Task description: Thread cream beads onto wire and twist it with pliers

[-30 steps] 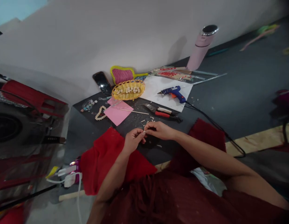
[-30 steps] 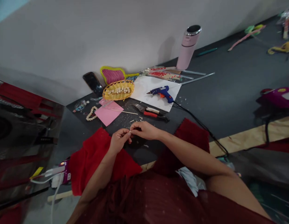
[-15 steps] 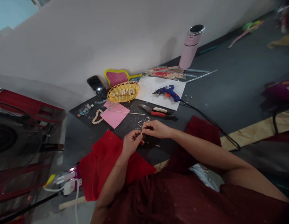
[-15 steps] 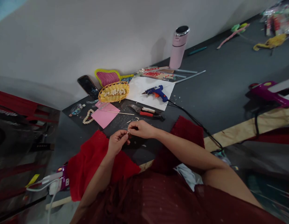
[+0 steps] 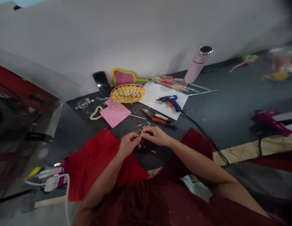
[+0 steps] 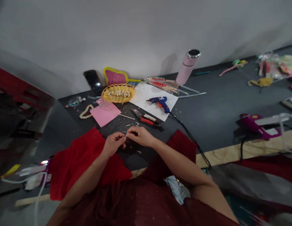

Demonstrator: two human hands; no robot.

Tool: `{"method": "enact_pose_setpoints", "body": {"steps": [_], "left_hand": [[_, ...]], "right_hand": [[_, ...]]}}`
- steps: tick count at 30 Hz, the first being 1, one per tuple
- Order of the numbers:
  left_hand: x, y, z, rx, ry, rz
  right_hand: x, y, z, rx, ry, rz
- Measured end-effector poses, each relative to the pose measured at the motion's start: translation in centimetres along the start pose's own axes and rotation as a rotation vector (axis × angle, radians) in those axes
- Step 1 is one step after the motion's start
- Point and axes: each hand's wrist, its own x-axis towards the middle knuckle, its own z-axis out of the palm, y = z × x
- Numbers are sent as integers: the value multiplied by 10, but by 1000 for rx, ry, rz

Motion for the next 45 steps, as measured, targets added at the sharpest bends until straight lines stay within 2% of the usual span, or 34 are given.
{"method": "enact_pose_setpoints", "body": {"steps": [12,20,29,35,45], "left_hand": [[0,-6,-2,-104,-61,37],[0,-7,-3,-49,-90,87],[3,-12,0,-135,-106,37],[2,-10,1,-98,-108,31],[3,-13,1,-137,-112,63]], "right_hand": [[-1,2,7,37,6,162],[-2,4,7,-62,39,108],[-3,8,9,-107,77,91],[-4,2,8,-172,83,63],[-6,7,9,-13,48,140]]}}
